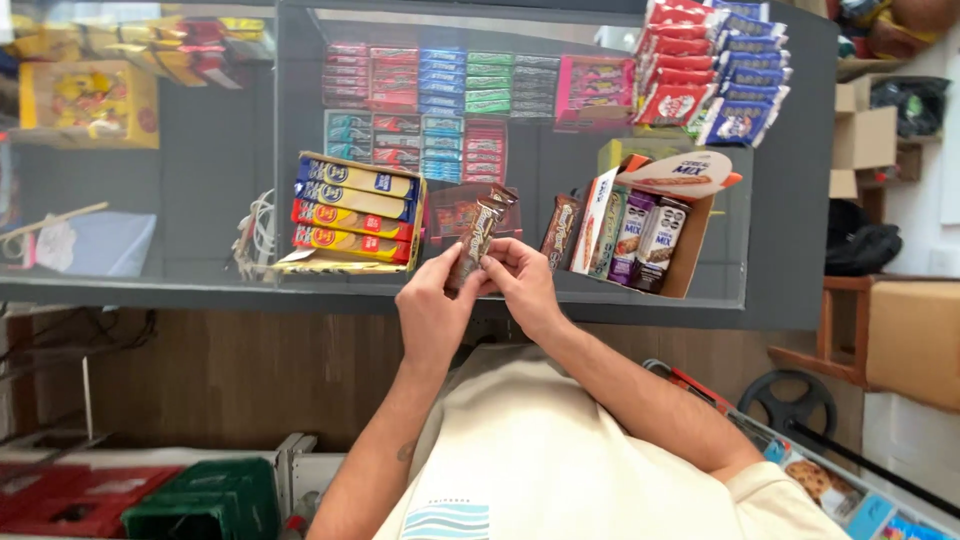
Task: Organizing and arranging various snack bars inside a glass display counter
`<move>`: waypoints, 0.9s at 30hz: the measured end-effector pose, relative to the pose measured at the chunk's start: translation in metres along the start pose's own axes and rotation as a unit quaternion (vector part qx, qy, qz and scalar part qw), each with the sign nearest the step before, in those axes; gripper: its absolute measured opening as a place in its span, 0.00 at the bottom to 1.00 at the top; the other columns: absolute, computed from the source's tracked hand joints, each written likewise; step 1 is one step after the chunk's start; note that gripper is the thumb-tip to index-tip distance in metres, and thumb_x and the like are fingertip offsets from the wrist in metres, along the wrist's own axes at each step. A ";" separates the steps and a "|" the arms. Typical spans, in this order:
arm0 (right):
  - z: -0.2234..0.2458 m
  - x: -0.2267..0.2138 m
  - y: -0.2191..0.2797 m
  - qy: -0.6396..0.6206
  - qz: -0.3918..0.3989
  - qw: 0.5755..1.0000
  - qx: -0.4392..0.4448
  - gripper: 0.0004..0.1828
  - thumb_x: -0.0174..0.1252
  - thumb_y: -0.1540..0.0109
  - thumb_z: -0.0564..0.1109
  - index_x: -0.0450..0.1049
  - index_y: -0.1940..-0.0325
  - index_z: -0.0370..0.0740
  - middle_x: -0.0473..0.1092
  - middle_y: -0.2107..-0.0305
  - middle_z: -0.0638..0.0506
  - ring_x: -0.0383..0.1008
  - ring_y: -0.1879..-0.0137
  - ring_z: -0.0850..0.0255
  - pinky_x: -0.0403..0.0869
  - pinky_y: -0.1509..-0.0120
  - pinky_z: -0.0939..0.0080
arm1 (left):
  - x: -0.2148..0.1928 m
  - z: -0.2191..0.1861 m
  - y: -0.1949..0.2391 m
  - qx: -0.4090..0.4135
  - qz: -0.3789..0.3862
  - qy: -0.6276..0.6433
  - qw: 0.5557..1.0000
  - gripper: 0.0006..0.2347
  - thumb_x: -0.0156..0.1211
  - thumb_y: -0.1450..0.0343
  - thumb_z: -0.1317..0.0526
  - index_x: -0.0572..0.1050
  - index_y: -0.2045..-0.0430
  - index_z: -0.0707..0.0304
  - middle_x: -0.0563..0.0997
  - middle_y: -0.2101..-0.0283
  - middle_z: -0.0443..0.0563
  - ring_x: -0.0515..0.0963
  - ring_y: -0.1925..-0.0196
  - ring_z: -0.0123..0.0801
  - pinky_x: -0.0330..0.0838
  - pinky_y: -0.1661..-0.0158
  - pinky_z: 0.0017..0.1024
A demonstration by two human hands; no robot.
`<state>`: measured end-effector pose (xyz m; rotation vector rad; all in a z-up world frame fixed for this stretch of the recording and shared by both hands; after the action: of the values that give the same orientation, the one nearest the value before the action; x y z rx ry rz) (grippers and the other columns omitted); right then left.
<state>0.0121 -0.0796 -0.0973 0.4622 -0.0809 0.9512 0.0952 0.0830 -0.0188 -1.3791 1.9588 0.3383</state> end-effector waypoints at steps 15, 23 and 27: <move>0.067 -0.010 0.103 0.646 0.022 0.693 -0.319 0.35 0.74 0.29 0.42 0.82 0.16 0.31 0.72 0.12 0.32 0.67 0.05 0.30 0.72 0.04 0.39 | 0.033 -0.004 -0.022 0.100 0.008 -0.146 0.984 0.30 0.89 0.26 0.51 0.88 0.26 0.53 0.95 0.37 0.54 0.97 0.38 0.46 0.93 0.40 0.45; 0.085 0.002 0.036 0.720 -0.066 0.678 -0.133 0.54 0.78 0.27 0.58 0.64 0.01 0.42 0.73 0.35 0.33 0.93 0.50 0.28 0.96 0.47 0.32 | 0.055 0.014 -0.025 0.098 0.043 -0.159 0.981 0.30 0.87 0.27 0.53 0.86 0.26 0.54 0.95 0.42 0.52 0.95 0.40 0.45 0.93 0.41 0.45; 0.077 -0.007 0.010 0.690 -0.048 0.721 -0.032 0.60 0.76 0.25 0.47 0.49 -0.06 0.42 0.81 0.47 0.26 0.91 0.52 0.13 0.93 0.50 0.18 | 0.064 0.019 -0.022 0.090 0.047 -0.148 0.984 0.31 0.89 0.28 0.51 0.86 0.28 0.53 0.93 0.39 0.51 0.94 0.38 0.46 0.92 0.39 0.45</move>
<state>0.0098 -0.1122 -0.0263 -0.4037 1.2673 0.9811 0.1105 0.0395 -0.0713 -1.0577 1.7629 0.3779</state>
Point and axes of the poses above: each hand's wrist, its own y-axis away from the middle knuckle, its own x-axis out of the palm, z = x × y, the point moved 9 cm from there along -y, towards the middle knuckle
